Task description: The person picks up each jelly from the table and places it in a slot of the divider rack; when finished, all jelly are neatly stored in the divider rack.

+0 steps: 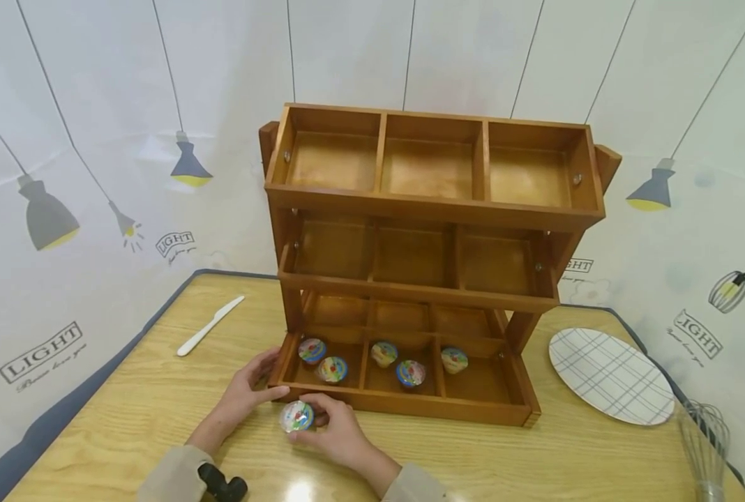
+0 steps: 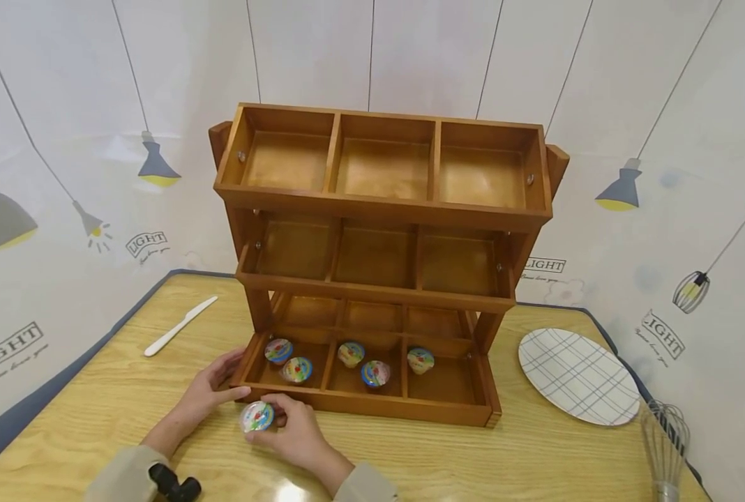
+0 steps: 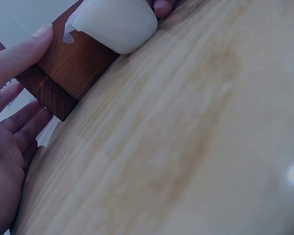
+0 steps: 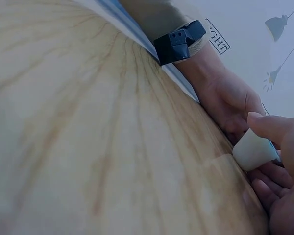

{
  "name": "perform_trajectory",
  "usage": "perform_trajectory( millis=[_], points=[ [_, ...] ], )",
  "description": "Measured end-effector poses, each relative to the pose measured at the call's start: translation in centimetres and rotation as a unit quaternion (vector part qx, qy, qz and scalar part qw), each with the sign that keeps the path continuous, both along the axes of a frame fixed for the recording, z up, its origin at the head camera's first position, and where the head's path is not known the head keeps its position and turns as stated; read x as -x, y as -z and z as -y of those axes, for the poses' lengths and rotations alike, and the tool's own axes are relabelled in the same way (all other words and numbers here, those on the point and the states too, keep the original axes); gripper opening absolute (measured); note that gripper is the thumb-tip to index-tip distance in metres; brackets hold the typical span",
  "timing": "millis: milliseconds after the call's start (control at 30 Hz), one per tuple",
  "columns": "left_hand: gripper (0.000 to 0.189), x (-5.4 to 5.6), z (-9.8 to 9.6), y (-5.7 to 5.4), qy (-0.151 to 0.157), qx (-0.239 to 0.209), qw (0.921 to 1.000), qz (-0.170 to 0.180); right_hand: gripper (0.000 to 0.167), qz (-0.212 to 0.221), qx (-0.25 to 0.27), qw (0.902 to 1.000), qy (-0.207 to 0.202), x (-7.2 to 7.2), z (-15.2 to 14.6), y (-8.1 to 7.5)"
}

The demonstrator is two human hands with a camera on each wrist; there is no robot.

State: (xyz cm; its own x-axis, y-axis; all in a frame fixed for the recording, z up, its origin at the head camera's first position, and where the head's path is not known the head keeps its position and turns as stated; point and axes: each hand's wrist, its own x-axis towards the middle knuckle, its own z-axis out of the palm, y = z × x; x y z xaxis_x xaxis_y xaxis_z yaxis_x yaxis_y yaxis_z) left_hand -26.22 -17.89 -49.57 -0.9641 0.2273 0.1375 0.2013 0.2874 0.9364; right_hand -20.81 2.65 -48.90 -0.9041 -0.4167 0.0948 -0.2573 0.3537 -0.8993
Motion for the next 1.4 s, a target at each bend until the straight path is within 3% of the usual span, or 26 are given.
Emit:
perform_trajectory(
  millis=[200, 333, 433, 567, 667, 767, 867, 933, 1033, 1200, 1400],
  points=[
    [0.072, 0.0, -0.2, 0.0, 0.002, 0.004, 1.0, 0.001, 0.056, -0.008, 0.035, 0.9994, 0.004, 0.0, -0.6, 0.0],
    [0.071, 0.0, -0.2, -0.1, 0.0, 0.007, 1.0, 0.005, 0.054, -0.032, 0.06, 0.9977, -0.006, -0.5, -1.9, -0.8],
    [0.071, -0.1, -0.1, -0.2, -0.003, 0.004, 1.0, 0.005, 0.053, -0.058, 0.06, 0.9965, -0.009, -1.1, -3.5, -2.3],
    [0.072, -0.1, -0.1, -0.3, 0.001, -0.001, 1.0, 0.005, 0.052, -0.102, 0.047, 0.9932, 0.03, -2.1, -6.1, -5.3],
    [0.072, -0.1, -0.1, -0.4, 0.001, -0.001, 1.0, 0.009, 0.052, -0.164, 0.026, 0.9826, 0.084, -1.8, -8.7, -6.2],
    [0.072, -0.1, -0.1, -0.3, -0.001, 0.001, 1.0, 0.01, 0.053, -0.225, -0.005, 0.964, 0.141, -0.3, -12.2, -5.7],
    [0.071, -0.1, -0.1, -0.3, -0.002, 0.002, 1.0, 0.009, 0.054, -0.249, -0.038, 0.9455, 0.207, 1.3, -16.1, -5.1],
    [0.071, -0.2, 0.0, -0.3, -0.002, 0.002, 1.0, 0.007, 0.054, -0.239, -0.075, 0.9373, 0.242, 1.9, -18.5, -5.0],
    [0.071, -0.2, 0.0, -0.2, -0.002, -0.003, 1.0, 0.006, 0.053, -0.202, -0.125, 0.9335, 0.269, 2.5, -21.5, -4.9],
    [0.071, -0.2, 0.0, -0.2, 0.001, -0.01, 0.9999, 0.002, 0.051, -0.115, -0.188, 0.9435, 0.247, 2.4, -24.4, -5.2],
    [0.07, -0.1, 0.1, -0.1, 0.002, -0.006, 1.0, 0.005, 0.045, -0.071, -0.257, 0.9359, 0.231, 2.1, -24.5, -5.8]
  ],
)
